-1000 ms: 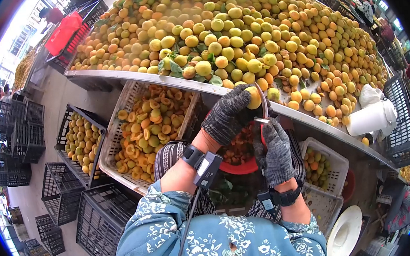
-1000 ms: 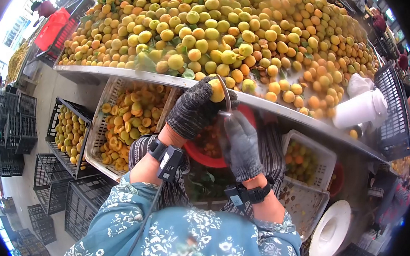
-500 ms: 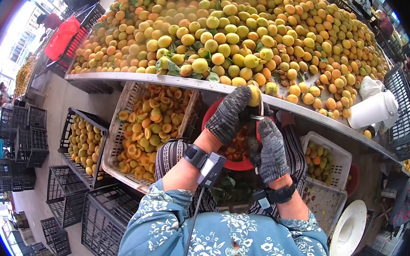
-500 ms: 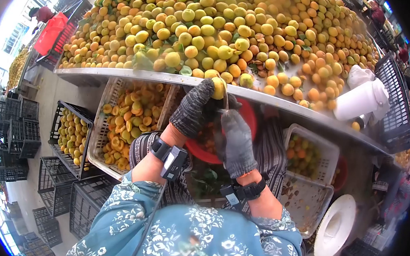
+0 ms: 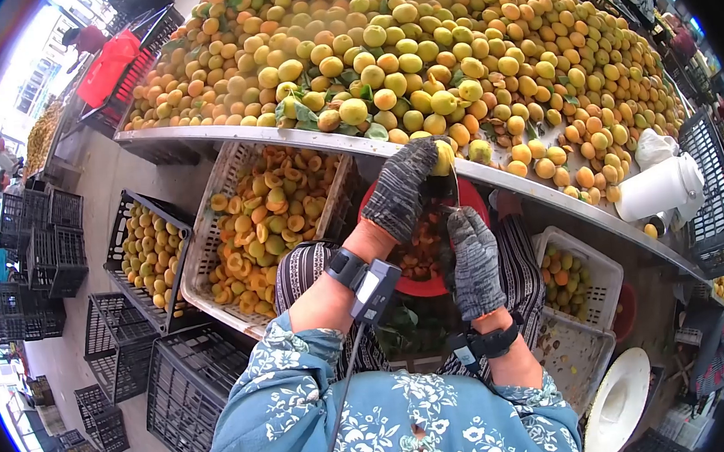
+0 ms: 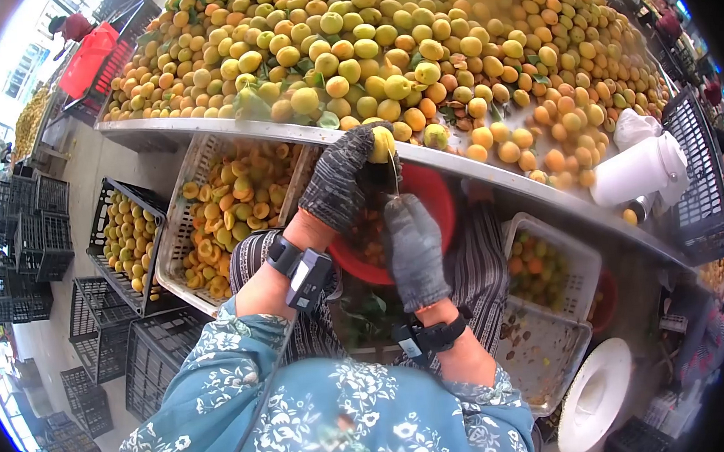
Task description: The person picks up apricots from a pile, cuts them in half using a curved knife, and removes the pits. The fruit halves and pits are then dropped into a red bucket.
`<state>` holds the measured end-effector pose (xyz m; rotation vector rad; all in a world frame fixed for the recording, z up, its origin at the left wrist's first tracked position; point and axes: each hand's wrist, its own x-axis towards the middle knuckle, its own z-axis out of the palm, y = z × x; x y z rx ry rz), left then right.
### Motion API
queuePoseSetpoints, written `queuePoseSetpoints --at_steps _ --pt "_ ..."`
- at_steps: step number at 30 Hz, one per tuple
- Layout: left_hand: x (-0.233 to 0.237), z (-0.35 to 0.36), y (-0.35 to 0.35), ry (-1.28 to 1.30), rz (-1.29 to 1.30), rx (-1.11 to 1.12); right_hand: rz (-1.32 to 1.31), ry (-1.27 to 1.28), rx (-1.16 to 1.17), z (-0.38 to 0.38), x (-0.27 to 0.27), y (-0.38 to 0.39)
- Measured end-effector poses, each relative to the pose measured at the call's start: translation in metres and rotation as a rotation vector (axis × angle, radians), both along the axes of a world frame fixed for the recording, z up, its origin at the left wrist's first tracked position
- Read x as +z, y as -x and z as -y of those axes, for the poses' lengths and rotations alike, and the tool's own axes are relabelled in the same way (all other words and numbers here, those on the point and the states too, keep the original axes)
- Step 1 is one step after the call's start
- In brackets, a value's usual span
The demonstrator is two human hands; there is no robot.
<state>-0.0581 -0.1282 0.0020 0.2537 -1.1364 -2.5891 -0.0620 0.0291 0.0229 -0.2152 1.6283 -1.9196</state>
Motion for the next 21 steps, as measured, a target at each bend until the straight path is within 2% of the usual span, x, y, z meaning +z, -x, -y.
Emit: queuePoseSetpoints --at_steps 1,2,4,5,7,8,10,13,17,19,21 --pt "-0.004 0.001 0.001 0.074 0.01 0.033 0.118 -0.05 -0.039 0.001 0.0 -0.003" --pt "-0.008 0.0 0.0 0.074 0.011 0.035 0.119 -0.051 -0.037 0.002 0.0 -0.003" --pt "-0.001 -0.004 -0.003 -0.253 -0.015 -0.072 0.013 0.015 -0.027 0.005 -0.003 0.001" --pt "-0.004 -0.006 -0.005 -0.253 -0.014 -0.073 0.015 0.015 -0.027 0.007 -0.001 0.004" --pt "-0.005 -0.01 -0.008 0.038 0.095 0.014 0.036 0.143 0.011 0.009 0.007 0.009" --pt "-0.004 -0.01 -0.009 0.037 0.096 0.011 0.037 0.142 0.008 0.006 0.009 0.01" --pt "0.014 -0.007 -0.01 -0.226 0.11 -0.112 0.141 0.063 0.029 0.004 0.012 0.012" --pt "0.017 -0.006 -0.002 -0.105 -0.004 -0.146 0.211 0.121 0.002 0.001 0.019 0.008" --pt "0.014 -0.01 -0.005 -0.123 0.005 -0.152 0.233 0.155 -0.058 -0.001 0.013 0.001" --pt "0.008 -0.015 -0.002 -0.008 0.044 -0.016 0.148 0.128 -0.026 -0.002 0.002 0.002" --pt "0.001 -0.025 -0.003 -0.037 0.09 -0.004 0.086 0.13 -0.058 0.003 -0.002 0.006"
